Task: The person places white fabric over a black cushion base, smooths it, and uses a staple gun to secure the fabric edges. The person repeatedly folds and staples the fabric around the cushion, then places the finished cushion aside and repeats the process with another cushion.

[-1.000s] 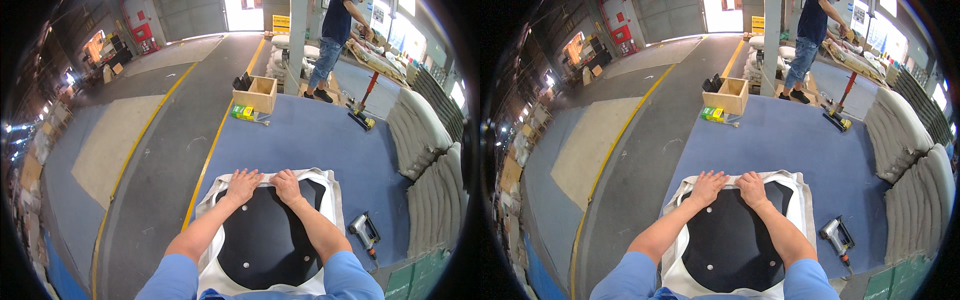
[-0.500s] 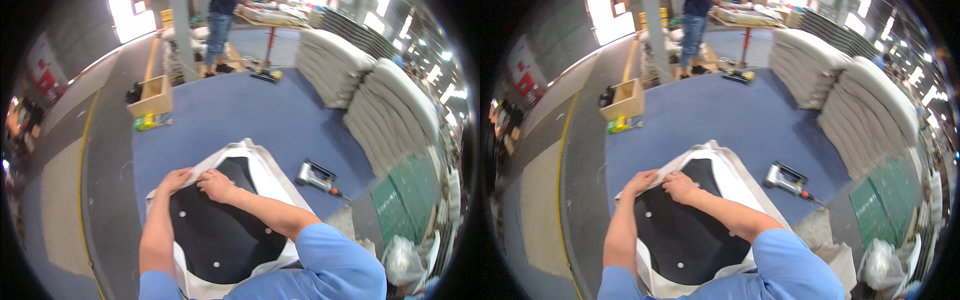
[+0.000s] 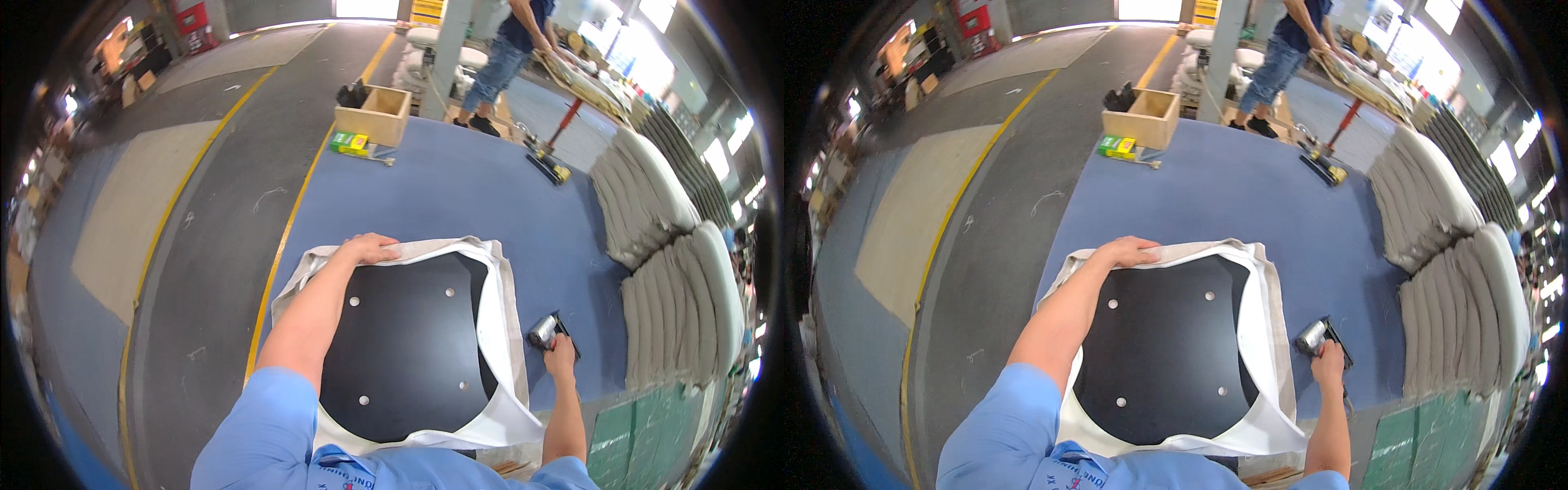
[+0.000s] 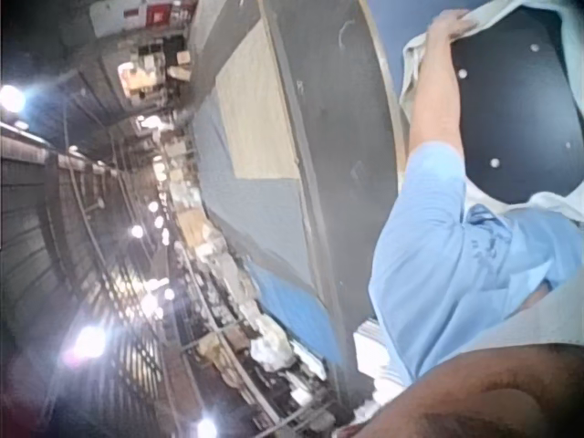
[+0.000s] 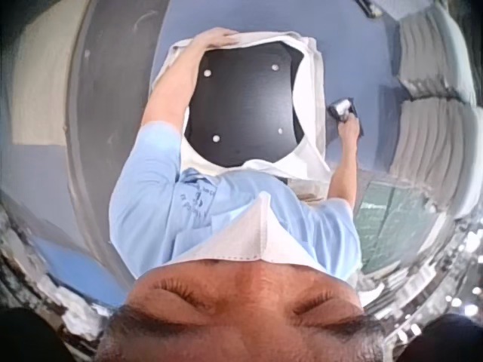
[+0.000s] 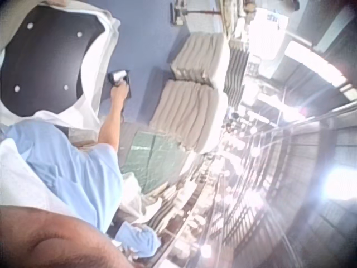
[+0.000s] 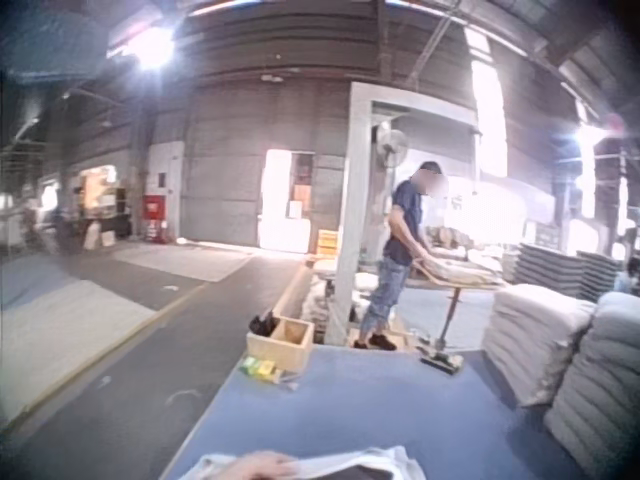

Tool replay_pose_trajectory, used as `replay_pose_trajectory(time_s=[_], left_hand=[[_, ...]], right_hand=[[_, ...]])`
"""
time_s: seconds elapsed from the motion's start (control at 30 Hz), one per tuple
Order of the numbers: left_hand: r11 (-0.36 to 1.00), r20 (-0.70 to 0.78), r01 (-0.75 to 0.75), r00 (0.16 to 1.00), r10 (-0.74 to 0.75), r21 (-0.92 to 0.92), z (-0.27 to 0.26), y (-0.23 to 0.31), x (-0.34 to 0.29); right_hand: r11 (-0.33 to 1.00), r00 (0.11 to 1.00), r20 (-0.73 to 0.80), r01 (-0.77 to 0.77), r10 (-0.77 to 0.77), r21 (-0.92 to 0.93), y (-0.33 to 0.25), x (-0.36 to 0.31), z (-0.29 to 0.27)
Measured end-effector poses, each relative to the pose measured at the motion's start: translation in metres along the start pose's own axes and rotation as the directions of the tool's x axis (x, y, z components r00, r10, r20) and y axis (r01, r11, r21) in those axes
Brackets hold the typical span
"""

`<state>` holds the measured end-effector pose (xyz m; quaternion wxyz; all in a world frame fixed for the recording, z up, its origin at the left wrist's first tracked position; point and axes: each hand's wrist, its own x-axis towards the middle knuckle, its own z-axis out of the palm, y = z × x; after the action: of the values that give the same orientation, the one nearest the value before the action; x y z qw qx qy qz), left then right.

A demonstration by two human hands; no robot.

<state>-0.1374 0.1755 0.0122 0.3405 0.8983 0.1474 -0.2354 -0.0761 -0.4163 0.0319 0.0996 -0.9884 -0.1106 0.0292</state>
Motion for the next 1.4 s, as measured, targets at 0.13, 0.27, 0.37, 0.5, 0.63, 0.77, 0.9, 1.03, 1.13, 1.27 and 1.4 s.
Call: replay_pose_trajectory(time_s=[0.13,0.27,0.37,0.5,0.63,0.77,0.9,1.03,1.13,1.27,1.4], left_hand=[[1.000,0.027,0.012,1.000,-0.011,-0.017,0.005,0.006,-0.002],[0.999,-0.018,0.031,0.999,-0.031,-0.017,-0.004,0.011,-0.012],[1.000,-0.029,-0.005,1.000,0.006,0.031,0.013,0.035,-0.011],[0.996,-0.026,0.086,0.996,-0.086,0.007,-0.004,0.010,-0.025],[0.997,-0.027,0.052,0.998,-0.054,-0.050,-0.008,0.003,-0.023],[1.000,-0.016,0.005,1.000,-0.005,0.000,0.002,0.022,-0.024],[1.000,-0.028,0.020,0.999,-0.020,-0.005,-0.002,0.020,-0.029],[0.999,-0.013,0.034,0.999,-0.034,-0.019,-0.004,0.016,-0.032],[1.000,-0.002,0.017,1.000,-0.017,-0.021,-0.004,0.019,-0.034],[0.999,-0.024,0.032,0.999,-0.033,-0.032,-0.003,0.024,-0.036],[0.999,-0.033,0.033,0.999,-0.033,-0.015,-0.002,0.023,-0.033]], right_hand=[[1.000,0.999,-0.053,-0.004,0.005,0.023,0.002,0.001,0.011],[0.990,0.999,-0.011,0.035,-0.033,0.139,-0.010,0.017,-0.021],[0.980,0.972,0.204,-0.143,0.112,0.140,-0.020,0.020,-0.100],[0.962,0.894,0.440,-0.188,0.085,0.196,-0.169,0.034,-0.159],[0.828,0.842,0.488,-0.094,-0.230,0.552,-0.248,0.044,-0.157],[0.678,0.789,0.568,-0.285,-0.236,0.677,-0.313,0.047,-0.109],[0.645,0.763,0.593,-0.320,-0.259,0.694,-0.365,0.052,-0.063],[0.651,0.773,0.584,-0.313,-0.248,0.691,-0.389,0.048,-0.040],[0.658,0.775,0.579,-0.302,-0.251,0.690,-0.393,0.047,-0.031],[0.672,0.773,0.572,-0.272,-0.275,0.689,-0.393,0.046,-0.024],[0.656,0.760,0.585,-0.292,-0.283,0.696,-0.398,0.040,-0.022]])
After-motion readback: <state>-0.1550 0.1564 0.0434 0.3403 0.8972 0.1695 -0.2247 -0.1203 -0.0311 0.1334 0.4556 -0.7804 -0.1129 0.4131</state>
